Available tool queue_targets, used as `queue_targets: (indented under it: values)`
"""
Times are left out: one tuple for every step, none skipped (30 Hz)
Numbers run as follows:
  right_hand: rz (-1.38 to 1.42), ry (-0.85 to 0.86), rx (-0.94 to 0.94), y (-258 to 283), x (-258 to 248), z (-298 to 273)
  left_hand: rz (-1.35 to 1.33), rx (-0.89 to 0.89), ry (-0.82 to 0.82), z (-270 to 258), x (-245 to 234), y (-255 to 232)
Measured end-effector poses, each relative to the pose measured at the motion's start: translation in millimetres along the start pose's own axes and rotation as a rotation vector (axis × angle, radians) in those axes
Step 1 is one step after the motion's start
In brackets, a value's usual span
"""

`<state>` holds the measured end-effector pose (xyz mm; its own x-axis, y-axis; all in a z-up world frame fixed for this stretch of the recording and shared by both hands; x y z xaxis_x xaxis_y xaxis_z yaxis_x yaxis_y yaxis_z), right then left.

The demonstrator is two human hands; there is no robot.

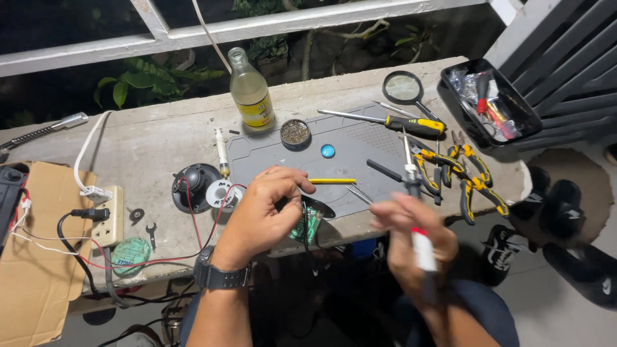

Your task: Soldering wires and components onto a circuit board at a workbench.

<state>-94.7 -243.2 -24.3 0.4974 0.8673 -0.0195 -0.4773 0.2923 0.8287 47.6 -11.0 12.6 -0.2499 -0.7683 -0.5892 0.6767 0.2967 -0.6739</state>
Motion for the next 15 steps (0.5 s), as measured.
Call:
queue_targets:
  values:
    - [-0.004, 0.001, -0.004, -3.7, 11.7, 3.6, -0.004, 0.003, -0.003, -1.3, 0.8, 4.1]
    - [-0.007, 0.019, -0.038, -6.3, 24.6, 7.8, -0.045, -0.009, -0.013, -2.0, 0.5, 8.6]
    - [-0.011, 0.038, -0.072, -9.0, 37.3, 12.1, -0.087, -0.021, -0.022, -2.5, 0.4, 13.0]
    - [-0.011, 0.037, -0.077, -8.6, 41.9, 11.5, -0.087, -0.016, -0.025, -3.7, 0.6, 11.6]
    - [-0.025, 0.095, -0.060, -9.6, 49.2, 11.0, -0.095, -0.014, -0.041, -4.9, 0.3, 10.7]
    - [-0.036, 0.156, -0.039, -10.9, 57.9, 9.5, -0.100, -0.016, -0.058, -7.7, -1.2, 10.5]
    - [-0.033, 0.157, -0.042, -11.9, 59.4, 9.8, -0.096, -0.016, -0.061, -8.7, -2.4, 5.9]
    - [-0.058, 0.157, -0.074, -12.1, 61.5, 9.4, -0.093, 0.003, -0.109, -10.7, -5.6, 0.9]
    - [-0.083, 0.156, -0.106, -12.7, 63.6, 9.4, -0.089, 0.022, -0.156, -12.3, -8.7, -3.7]
    - [-0.080, 0.156, -0.109, -10.8, 64.0, 12.5, -0.085, 0.024, -0.159, -20.2, -14.5, -16.7]
    - [-0.060, 0.152, -0.088, -10.5, 64.2, 16.0, 0.008, 0.036, -0.246, -28.5, -23.1, -29.8]
    - [-0.044, 0.148, -0.062, -10.5, 62.6, 16.9, 0.098, 0.044, -0.331, -38.8, -29.3, -43.2]
    - [-0.044, 0.149, -0.060, -14.7, 61.8, 17.2, 0.097, 0.042, -0.331, -45.4, -29.3, -64.0]
    - [-0.065, 0.162, -0.114, -16.7, 62.0, 17.9, 0.024, 0.024, -0.240, -50.1, -26.5, -83.7]
    - [-0.086, 0.174, -0.168, -18.6, 62.1, 18.5, -0.049, 0.006, -0.149, -55.2, -23.4, -103.8]
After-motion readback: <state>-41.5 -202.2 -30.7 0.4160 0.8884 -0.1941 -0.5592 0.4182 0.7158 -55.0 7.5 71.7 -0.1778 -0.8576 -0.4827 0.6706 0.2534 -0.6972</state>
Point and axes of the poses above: each hand's wrist, its own z-axis towards the middle knuckle, its own x-axis out of the palm, y = z × x, the point moved 4 cm from there along z, towards the middle knuckle, and after that the axes turned 8 degrees about z, right-handed, at the moved point
